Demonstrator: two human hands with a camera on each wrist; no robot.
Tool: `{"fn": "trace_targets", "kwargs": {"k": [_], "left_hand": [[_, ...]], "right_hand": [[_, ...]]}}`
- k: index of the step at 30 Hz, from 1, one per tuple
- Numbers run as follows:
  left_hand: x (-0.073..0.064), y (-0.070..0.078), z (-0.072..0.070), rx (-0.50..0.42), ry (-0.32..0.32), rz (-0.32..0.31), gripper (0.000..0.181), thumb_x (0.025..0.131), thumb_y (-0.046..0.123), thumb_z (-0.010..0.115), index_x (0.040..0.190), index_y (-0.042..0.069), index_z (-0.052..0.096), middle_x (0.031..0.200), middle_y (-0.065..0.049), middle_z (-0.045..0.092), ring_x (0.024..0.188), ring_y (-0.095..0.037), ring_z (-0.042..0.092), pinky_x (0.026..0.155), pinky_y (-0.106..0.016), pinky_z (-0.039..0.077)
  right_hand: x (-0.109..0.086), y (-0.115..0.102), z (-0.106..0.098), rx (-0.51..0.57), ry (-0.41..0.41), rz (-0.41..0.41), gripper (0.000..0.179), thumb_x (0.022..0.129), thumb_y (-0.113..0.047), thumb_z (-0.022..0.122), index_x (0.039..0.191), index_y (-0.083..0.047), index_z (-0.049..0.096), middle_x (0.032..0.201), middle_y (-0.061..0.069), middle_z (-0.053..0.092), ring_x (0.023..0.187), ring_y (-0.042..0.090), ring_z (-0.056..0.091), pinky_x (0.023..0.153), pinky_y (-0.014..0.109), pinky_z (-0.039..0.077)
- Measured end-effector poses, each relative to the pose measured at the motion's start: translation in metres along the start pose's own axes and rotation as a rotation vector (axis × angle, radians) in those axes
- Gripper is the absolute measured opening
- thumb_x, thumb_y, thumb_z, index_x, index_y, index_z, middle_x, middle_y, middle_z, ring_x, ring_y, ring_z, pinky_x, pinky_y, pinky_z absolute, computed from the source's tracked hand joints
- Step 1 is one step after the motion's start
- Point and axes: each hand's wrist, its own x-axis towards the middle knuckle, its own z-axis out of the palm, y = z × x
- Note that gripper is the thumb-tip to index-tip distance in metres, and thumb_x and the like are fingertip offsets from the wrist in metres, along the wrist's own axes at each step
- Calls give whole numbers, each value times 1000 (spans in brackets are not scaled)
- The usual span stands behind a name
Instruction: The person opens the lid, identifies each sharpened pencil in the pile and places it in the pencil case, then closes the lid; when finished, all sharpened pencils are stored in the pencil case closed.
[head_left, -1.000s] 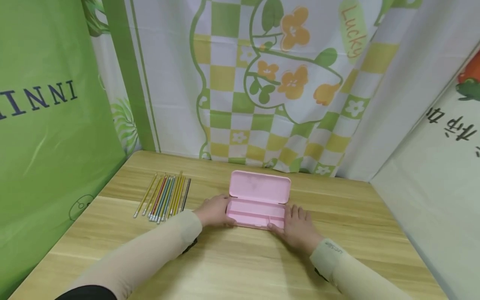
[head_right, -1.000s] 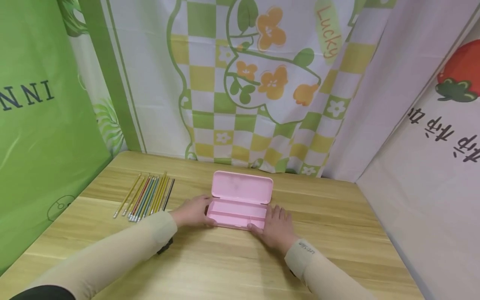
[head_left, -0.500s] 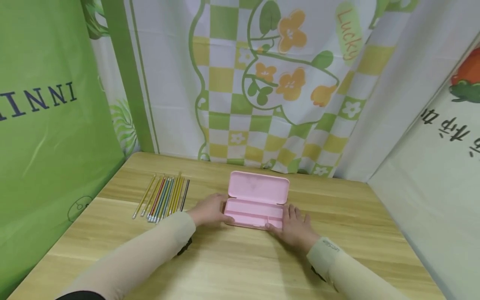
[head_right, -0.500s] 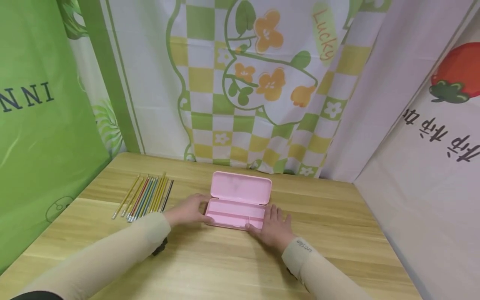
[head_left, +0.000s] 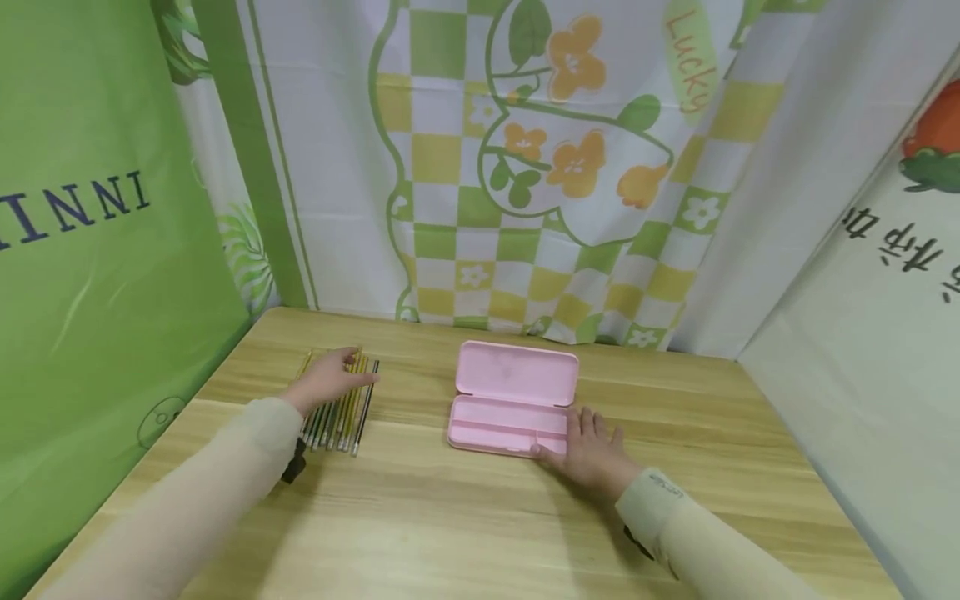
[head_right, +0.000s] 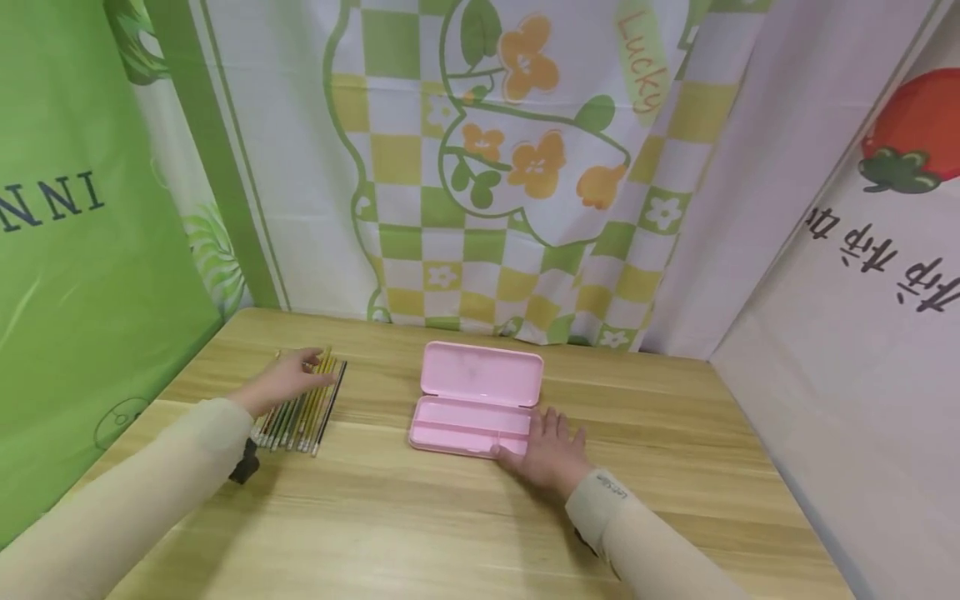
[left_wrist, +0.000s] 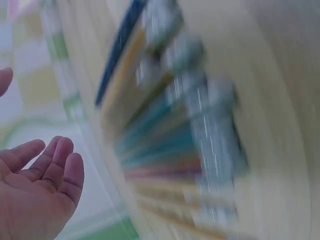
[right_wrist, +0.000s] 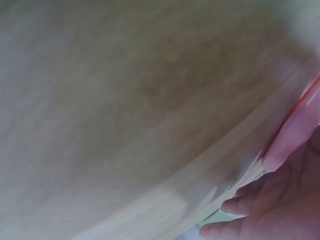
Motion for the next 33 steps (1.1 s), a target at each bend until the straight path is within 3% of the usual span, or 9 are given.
{"fn": "trace_targets", "kwargs": {"k": [4,7,15,17,20,24,27,33], "left_hand": [[-6,-25,-27,-23,44,-48,78,104,27,59,153,-20,19,149,-44,34,134,-58,40,108,-65,40],[-9,-43,-40,-23,63,-85,75,103,21,57,150,-24,19,146,-47,34,131,-60,41,107,-65,41],[-15,-78,-41,132,87,-109,59,95,12,60,131,-30,41,132,-47,48,118,-60,52,99,-63,48],[-16,-82,-40,184,110,-98,52,93,12,62,123,-29,49,125,-45,55,113,-59,56,97,-63,49],[-15,-86,-37,258,133,-82,36,91,12,64,103,-21,61,100,-34,66,91,-48,64,84,-58,55],[-10,-87,-34,336,130,-77,13,87,6,62,77,-2,60,74,-14,62,68,-30,58,66,-49,54],[-4,-86,-32,394,127,-81,12,84,3,60,72,4,58,73,-12,62,67,-28,59,66,-49,55],[1,-82,-30,435,143,-108,5,80,-1,59,75,-1,61,82,-20,66,73,-33,63,69,-54,57]], "right_hand": [[1,-1,0,-15,-2,2,117,92,-82,40,158,12,15,159,43,12,148,59,9,114,76,-1],[0,-2,-2,-21,1,12,113,94,-78,43,158,11,16,160,42,13,149,58,9,114,76,1],[-3,-3,-5,-23,0,14,111,96,-75,46,157,12,18,158,43,17,147,60,13,113,78,5],[-2,-3,-4,-16,-2,13,110,95,-75,46,158,12,18,158,43,18,147,59,14,114,78,5],[1,0,-1,-2,4,7,112,94,-77,45,157,12,19,158,43,19,147,60,14,114,78,4],[6,6,6,-11,14,5,120,90,-86,39,159,10,16,159,41,19,148,59,12,114,77,2],[10,12,11,-15,27,2,122,88,-88,36,160,9,15,160,39,18,149,58,12,114,77,1],[10,8,10,-6,21,0,119,90,-85,40,159,10,16,160,40,19,148,58,13,114,78,2]]}}
